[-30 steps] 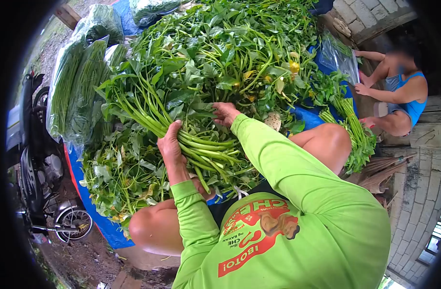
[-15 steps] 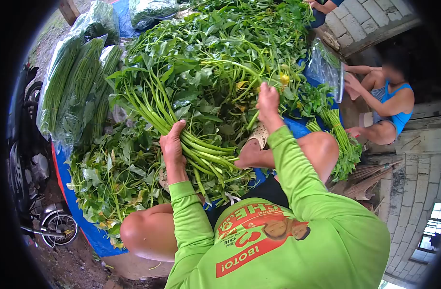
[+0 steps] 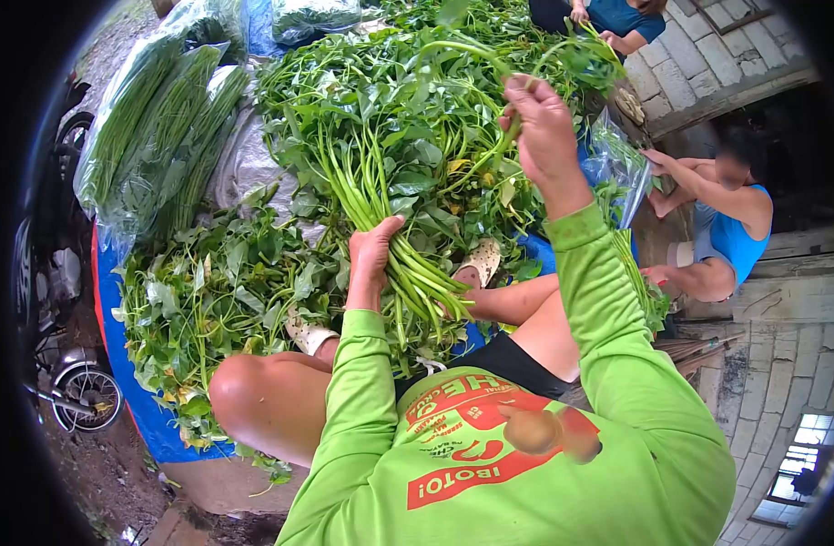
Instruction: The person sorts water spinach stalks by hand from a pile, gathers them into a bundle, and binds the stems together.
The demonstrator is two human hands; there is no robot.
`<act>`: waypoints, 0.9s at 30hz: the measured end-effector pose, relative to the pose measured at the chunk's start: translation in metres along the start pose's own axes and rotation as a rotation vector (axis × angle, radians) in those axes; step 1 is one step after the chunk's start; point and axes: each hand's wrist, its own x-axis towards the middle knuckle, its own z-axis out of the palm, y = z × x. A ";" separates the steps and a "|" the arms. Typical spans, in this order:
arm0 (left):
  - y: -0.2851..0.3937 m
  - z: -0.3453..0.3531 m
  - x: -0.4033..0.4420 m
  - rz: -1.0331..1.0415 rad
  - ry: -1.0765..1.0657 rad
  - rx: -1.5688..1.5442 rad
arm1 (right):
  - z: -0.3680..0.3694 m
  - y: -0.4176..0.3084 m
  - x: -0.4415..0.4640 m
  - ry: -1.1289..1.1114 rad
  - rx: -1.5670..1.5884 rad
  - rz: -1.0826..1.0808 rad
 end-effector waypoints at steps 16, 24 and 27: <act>-0.039 -0.006 0.028 -0.021 0.033 -0.051 | 0.027 -0.045 0.069 -0.050 -0.106 -0.036; -0.028 -0.002 0.019 -0.039 0.010 -0.088 | 0.063 -0.061 0.154 -0.064 -0.154 -0.212; -0.032 0.000 0.026 -0.020 0.008 -0.092 | 0.058 -0.023 0.111 -0.118 -0.206 -0.123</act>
